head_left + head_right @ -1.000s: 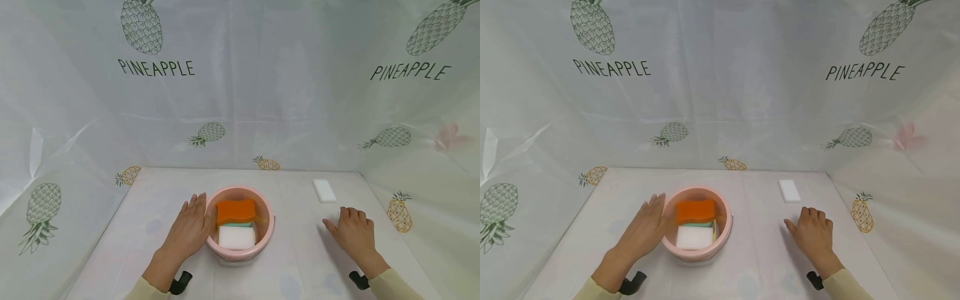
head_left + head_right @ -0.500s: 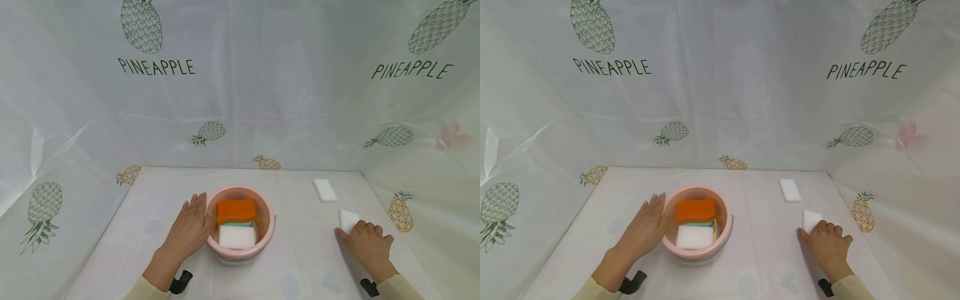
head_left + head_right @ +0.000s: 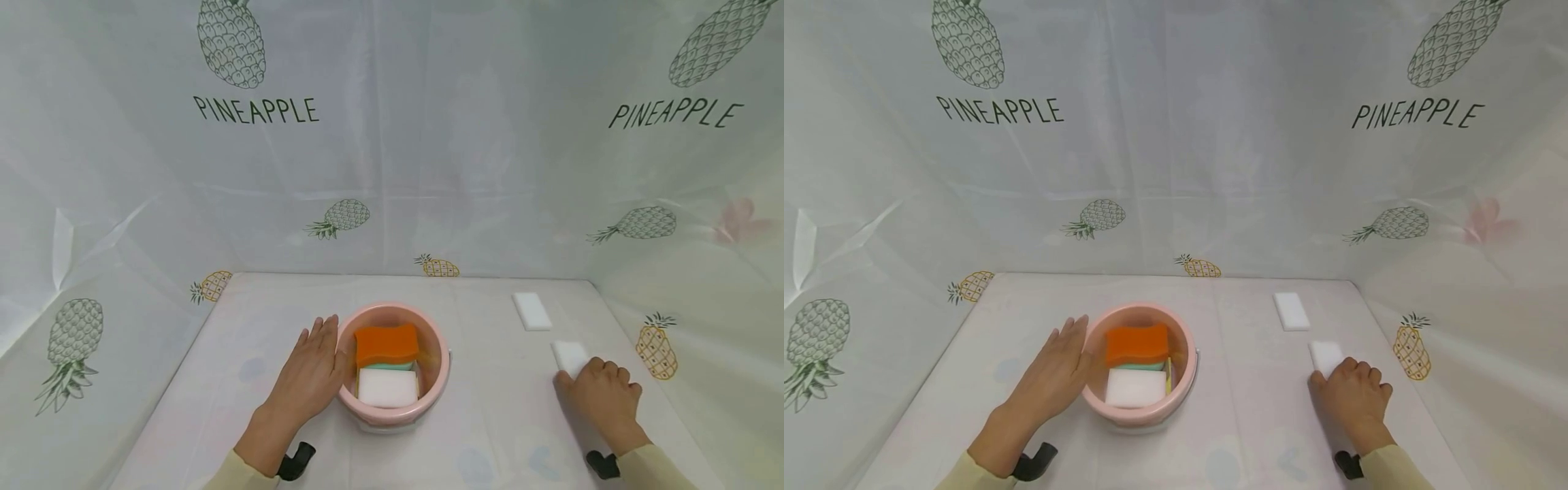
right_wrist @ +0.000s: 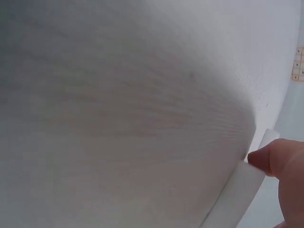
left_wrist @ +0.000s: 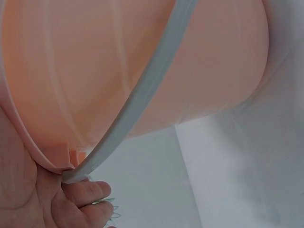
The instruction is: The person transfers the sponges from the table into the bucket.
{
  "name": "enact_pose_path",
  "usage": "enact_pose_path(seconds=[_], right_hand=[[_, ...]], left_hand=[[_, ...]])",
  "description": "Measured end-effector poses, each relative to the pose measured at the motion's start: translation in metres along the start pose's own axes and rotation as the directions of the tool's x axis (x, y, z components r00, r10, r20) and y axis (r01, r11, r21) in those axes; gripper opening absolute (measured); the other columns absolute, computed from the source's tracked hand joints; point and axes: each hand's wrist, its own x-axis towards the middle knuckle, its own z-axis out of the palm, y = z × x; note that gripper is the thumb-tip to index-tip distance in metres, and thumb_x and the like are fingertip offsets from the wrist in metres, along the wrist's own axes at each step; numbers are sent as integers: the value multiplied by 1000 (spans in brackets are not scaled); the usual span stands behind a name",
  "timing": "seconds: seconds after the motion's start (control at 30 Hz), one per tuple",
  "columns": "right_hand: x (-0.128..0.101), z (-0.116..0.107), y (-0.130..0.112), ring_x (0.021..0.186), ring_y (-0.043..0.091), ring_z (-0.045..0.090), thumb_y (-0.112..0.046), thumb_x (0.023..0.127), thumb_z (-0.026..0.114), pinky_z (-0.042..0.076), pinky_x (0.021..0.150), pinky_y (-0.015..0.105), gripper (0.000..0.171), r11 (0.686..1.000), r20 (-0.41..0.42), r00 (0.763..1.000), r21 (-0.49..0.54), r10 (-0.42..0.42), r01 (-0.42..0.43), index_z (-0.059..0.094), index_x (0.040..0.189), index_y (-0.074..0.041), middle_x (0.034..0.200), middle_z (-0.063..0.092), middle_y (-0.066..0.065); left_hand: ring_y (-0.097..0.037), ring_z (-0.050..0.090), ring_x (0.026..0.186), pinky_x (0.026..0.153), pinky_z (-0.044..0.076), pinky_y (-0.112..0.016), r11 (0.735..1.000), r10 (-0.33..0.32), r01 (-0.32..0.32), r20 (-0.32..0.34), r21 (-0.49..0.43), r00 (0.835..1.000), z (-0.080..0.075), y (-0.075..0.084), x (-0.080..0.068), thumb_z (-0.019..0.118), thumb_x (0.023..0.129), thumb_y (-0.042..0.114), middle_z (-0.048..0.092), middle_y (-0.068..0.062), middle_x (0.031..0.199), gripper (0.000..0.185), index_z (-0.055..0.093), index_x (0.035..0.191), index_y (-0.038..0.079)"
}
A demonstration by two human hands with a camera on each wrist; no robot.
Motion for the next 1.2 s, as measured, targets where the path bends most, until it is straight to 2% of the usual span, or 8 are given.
enact_pose_path(seconds=[0.17,0.4,0.6,0.83,1.03,1.2], right_hand=[[3,4,-1,70,46,48,-33,88,68,38,54,53,53,999,-71,997,47,-3,7,44,82,14,73,46,29],[8,7,-1,76,53,46,-20,83,70,37,55,56,46,997,-171,985,67,-23,35,44,87,17,78,44,33],[11,9,1,81,56,45,-15,80,76,38,58,60,51,996,-213,976,79,-35,53,42,96,19,85,42,35],[16,8,-5,93,57,44,-17,81,72,37,68,64,63,989,-219,975,129,-42,72,43,120,22,102,47,40],[19,5,-24,95,56,45,-16,78,73,37,71,64,62,980,-251,961,123,-118,153,45,121,20,104,49,39],[24,4,-43,95,55,48,-18,77,76,40,71,63,63,962,-296,930,96,-218,256,48,121,17,108,52,38]], left_hand=[[-41,29,159,130,20,-59,1000,-4,4,5,-4,1000,0,1,-1,43,113,31,39,-23,166,62,33,161,-8],[-41,30,159,131,19,-58,1000,-10,11,11,-5,1000,-1,2,-1,43,113,30,39,-23,166,62,34,161,-7],[-41,30,159,130,20,-58,1000,-9,9,14,-13,1000,-2,3,-1,43,113,30,39,-24,166,62,32,162,-7],[-41,30,158,130,20,-59,1000,1,-1,4,-10,1000,-3,3,-3,44,113,30,40,-24,166,62,32,162,-6],[-41,31,158,130,20,-59,1000,6,-6,-4,-11,1000,-3,3,-3,43,113,29,41,-24,165,61,33,161,-7],[-42,31,158,130,21,-59,1000,12,-12,-12,5,1000,-3,3,-3,44,112,28,40,-24,165,61,34,161,-8]])
